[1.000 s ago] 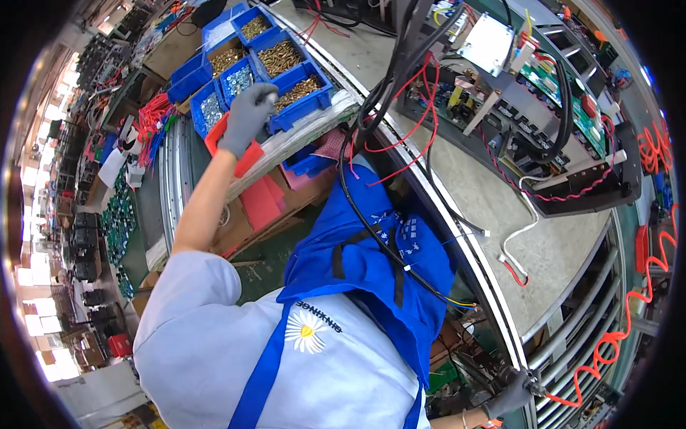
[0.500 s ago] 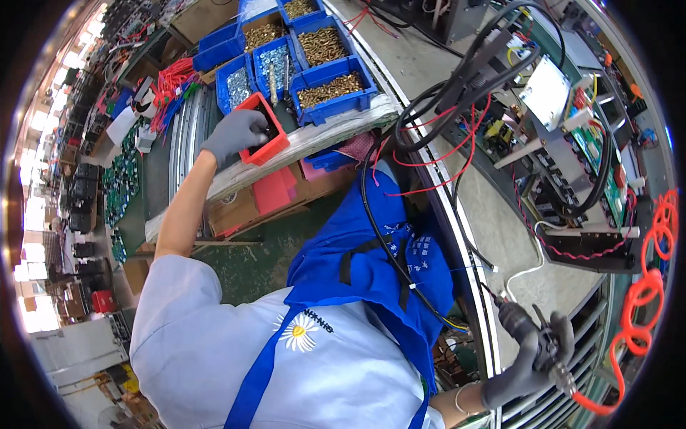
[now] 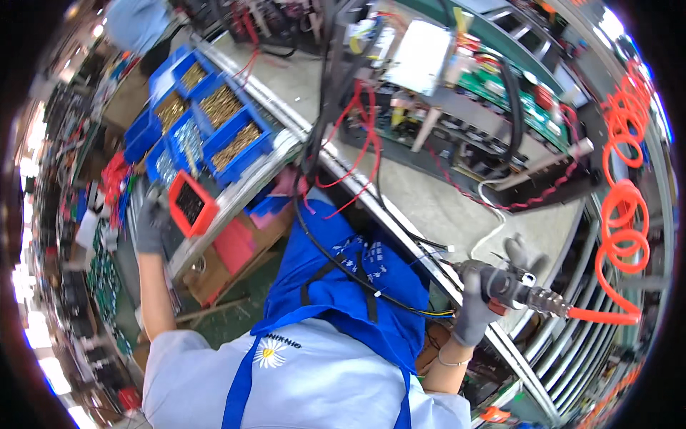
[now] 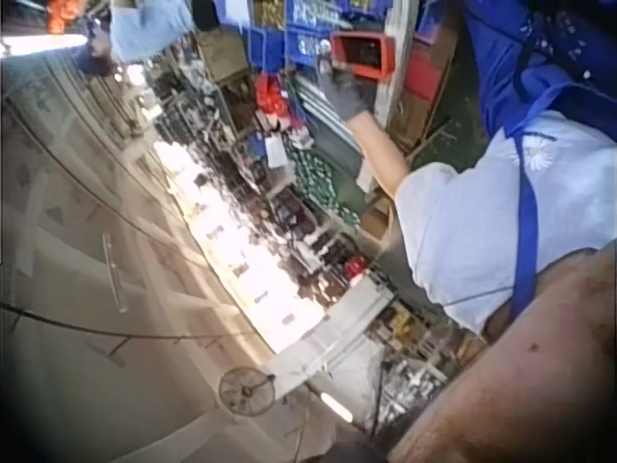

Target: The person assembles an electronic device on a factory assembly line. They connect various wires to a circuit board and use a power screwdriver to secure components within a metal casing. The person handles the device and tools with gloved hands, working alongside other employees in a manufacturing environment.

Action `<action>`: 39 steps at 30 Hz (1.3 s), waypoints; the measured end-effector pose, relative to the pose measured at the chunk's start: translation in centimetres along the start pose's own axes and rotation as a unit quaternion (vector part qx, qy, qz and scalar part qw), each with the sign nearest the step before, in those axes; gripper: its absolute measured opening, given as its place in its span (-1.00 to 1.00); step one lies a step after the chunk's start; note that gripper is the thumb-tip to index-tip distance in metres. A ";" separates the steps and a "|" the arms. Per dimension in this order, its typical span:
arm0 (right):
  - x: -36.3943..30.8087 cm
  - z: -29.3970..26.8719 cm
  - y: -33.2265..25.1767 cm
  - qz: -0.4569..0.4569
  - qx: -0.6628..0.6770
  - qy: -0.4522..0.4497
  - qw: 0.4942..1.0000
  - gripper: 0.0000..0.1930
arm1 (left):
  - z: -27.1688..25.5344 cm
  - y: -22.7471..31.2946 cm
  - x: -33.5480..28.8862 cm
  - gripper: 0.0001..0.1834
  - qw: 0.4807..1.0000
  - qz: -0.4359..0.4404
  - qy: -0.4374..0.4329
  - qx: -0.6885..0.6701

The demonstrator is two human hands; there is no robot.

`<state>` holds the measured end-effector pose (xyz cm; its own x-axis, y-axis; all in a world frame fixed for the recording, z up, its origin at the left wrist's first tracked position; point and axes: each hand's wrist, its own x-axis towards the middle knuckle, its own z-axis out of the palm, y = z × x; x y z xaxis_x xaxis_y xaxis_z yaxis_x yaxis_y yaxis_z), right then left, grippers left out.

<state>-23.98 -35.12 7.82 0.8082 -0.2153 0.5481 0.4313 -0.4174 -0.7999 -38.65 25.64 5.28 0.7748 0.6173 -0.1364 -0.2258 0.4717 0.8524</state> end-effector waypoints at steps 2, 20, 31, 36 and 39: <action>0.1 0.6 0.4 -0.001 0.054 0.005 0.999 -0.13 | -4.1 -0.6 1.0 -0.70 0.986 -0.017 -0.071 -0.152; 7.3 2.4 -12.1 -0.186 0.485 -0.073 0.852 -0.18 | 33.4 -14.9 -8.1 -0.61 0.838 -0.386 -0.371 -0.107; 9.5 7.3 -12.8 -0.273 0.491 -0.172 0.809 -0.30 | 35.5 -16.2 -6.4 -0.70 0.815 -0.408 -0.326 -0.251; 10.0 8.2 -13.3 -0.259 0.491 -0.173 0.813 -0.38 | 35.7 -15.2 -5.7 -0.67 0.833 -0.379 -0.341 -0.215; 10.5 8.2 -13.6 -0.253 0.479 -0.183 0.820 -0.42 | 35.9 -15.2 -5.4 -0.67 0.823 -0.383 -0.353 -0.226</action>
<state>-18.08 -24.53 22.41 0.4193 0.1238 0.8993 0.7242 0.5518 -0.4136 -18.14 -7.47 11.19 0.9062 -0.4147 -0.0830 0.4156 0.8367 0.3568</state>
